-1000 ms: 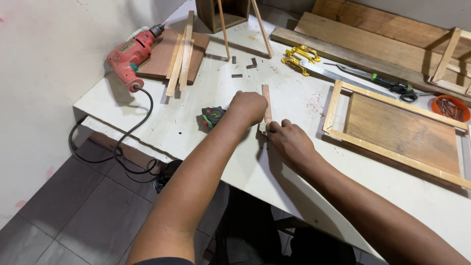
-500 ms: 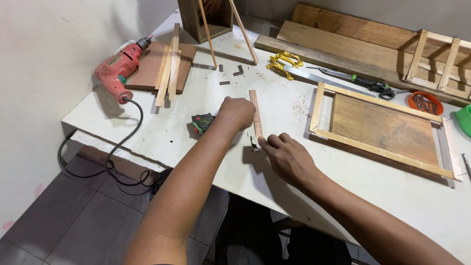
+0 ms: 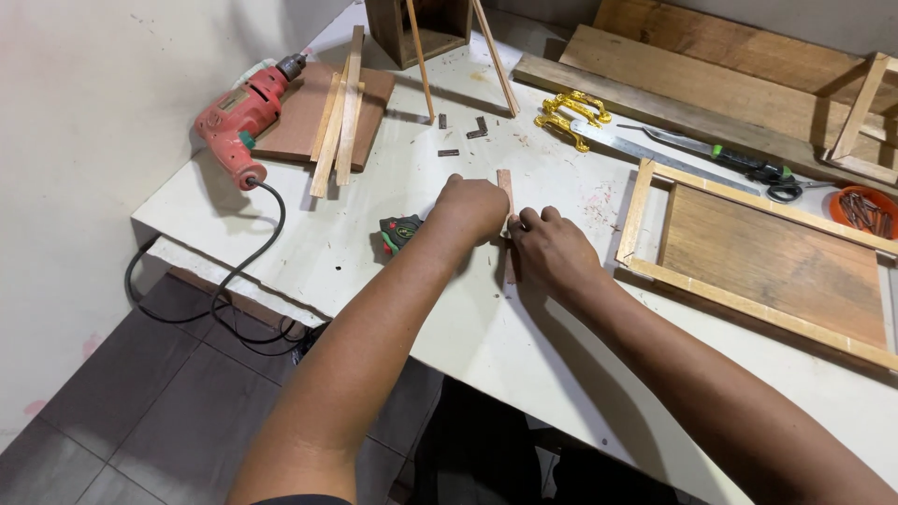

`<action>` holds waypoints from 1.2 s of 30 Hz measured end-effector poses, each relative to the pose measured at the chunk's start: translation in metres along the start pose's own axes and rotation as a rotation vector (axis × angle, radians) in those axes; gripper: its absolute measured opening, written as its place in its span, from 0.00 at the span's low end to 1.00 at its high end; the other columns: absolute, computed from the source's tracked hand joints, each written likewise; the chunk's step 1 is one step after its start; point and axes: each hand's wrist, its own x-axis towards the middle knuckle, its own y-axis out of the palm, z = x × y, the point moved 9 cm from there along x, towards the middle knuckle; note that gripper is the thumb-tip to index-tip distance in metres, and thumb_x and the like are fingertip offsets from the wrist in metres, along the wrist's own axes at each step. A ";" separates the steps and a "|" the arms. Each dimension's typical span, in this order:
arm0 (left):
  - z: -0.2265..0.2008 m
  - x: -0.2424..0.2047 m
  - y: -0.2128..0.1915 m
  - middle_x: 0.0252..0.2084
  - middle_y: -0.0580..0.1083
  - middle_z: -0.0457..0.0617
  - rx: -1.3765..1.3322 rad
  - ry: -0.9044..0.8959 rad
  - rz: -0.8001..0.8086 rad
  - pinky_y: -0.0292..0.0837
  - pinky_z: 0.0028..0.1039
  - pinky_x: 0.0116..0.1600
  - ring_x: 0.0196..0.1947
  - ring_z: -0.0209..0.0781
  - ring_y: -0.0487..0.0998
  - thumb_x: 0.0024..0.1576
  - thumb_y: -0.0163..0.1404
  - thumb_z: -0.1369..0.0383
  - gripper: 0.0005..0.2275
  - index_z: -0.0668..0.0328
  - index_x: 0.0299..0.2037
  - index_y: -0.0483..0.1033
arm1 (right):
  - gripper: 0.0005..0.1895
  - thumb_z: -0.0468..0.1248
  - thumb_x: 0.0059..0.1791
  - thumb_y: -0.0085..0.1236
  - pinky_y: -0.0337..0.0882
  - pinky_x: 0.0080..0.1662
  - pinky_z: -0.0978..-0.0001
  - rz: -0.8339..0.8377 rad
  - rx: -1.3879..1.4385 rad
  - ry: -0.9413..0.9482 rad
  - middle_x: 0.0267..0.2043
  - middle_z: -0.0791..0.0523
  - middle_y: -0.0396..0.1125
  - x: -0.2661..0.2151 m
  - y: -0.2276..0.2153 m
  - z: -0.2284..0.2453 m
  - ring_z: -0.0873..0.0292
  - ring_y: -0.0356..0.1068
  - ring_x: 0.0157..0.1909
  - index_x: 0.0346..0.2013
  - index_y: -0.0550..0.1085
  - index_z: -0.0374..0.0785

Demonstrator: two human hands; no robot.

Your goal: The person assembles a small wooden frame at a workbench. They position thin wood strips on the frame, measure with a tape measure, mark a strip with a pencil, cut and trim pieces with a utility knife, hammer nails into the joints, and press the assembled frame pieces into place.

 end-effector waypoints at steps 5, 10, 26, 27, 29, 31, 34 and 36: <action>-0.002 -0.002 0.002 0.44 0.81 0.51 0.029 -0.017 0.005 0.67 0.46 0.58 0.48 0.48 0.82 0.54 0.52 0.73 0.09 0.54 0.42 0.83 | 0.17 0.39 0.49 0.53 0.74 0.45 0.59 0.028 -0.029 -0.075 0.46 0.52 0.67 -0.044 -0.009 0.025 0.51 0.67 0.45 0.49 0.74 0.32; -0.015 -0.020 -0.002 0.46 0.81 0.52 0.008 -0.094 0.028 0.62 0.48 0.63 0.49 0.49 0.81 0.54 0.51 0.75 0.10 0.55 0.43 0.83 | 0.22 0.33 0.51 0.47 0.74 0.46 0.61 0.049 -0.046 -0.140 0.47 0.52 0.67 -0.082 -0.014 0.035 0.52 0.67 0.43 0.60 0.70 0.32; -0.023 -0.057 -0.010 0.48 0.77 0.57 -0.206 -0.414 -0.220 0.79 0.42 0.44 0.43 0.54 0.82 0.59 0.50 0.66 0.25 0.48 0.69 0.61 | 0.25 0.45 0.47 0.49 0.67 0.51 0.53 -0.165 0.060 0.068 0.49 0.51 0.72 -0.114 -0.055 0.000 0.49 0.68 0.48 0.57 0.74 0.40; -0.024 -0.064 -0.016 0.46 0.78 0.58 -0.219 -0.423 -0.208 0.80 0.42 0.42 0.42 0.54 0.82 0.59 0.50 0.67 0.32 0.44 0.76 0.53 | 0.24 0.44 0.48 0.48 0.66 0.51 0.54 -0.145 0.078 0.081 0.49 0.52 0.72 -0.112 -0.056 0.000 0.50 0.68 0.49 0.56 0.75 0.40; -0.009 -0.053 -0.005 0.44 0.79 0.58 -0.240 -0.436 -0.225 0.80 0.42 0.44 0.42 0.54 0.82 0.60 0.50 0.67 0.25 0.47 0.69 0.61 | 0.23 0.44 0.49 0.48 0.66 0.51 0.54 -0.137 0.098 0.084 0.48 0.53 0.73 -0.105 -0.055 -0.002 0.50 0.68 0.48 0.55 0.76 0.41; 0.002 -0.051 0.007 0.43 0.80 0.57 -0.265 -0.447 -0.229 0.79 0.42 0.45 0.43 0.55 0.83 0.60 0.49 0.67 0.18 0.50 0.62 0.69 | 0.22 0.45 0.49 0.47 0.66 0.51 0.54 -0.117 0.123 0.089 0.47 0.53 0.73 -0.099 -0.049 -0.003 0.50 0.68 0.48 0.55 0.76 0.42; 0.013 -0.060 0.001 0.43 0.81 0.58 -0.382 -0.456 -0.373 0.78 0.42 0.47 0.43 0.56 0.83 0.59 0.48 0.69 0.13 0.53 0.49 0.84 | 0.21 0.47 0.55 0.43 0.67 0.51 0.55 -0.130 0.225 0.085 0.49 0.55 0.74 -0.084 -0.047 -0.009 0.51 0.69 0.47 0.55 0.76 0.42; 0.015 -0.065 -0.008 0.43 0.81 0.56 -0.658 -0.393 -0.503 0.77 0.39 0.47 0.41 0.53 0.83 0.55 0.50 0.70 0.14 0.52 0.51 0.82 | 0.22 0.49 0.55 0.45 0.70 0.49 0.54 -0.148 0.305 0.097 0.46 0.52 0.75 -0.072 -0.047 -0.016 0.48 0.70 0.45 0.57 0.76 0.42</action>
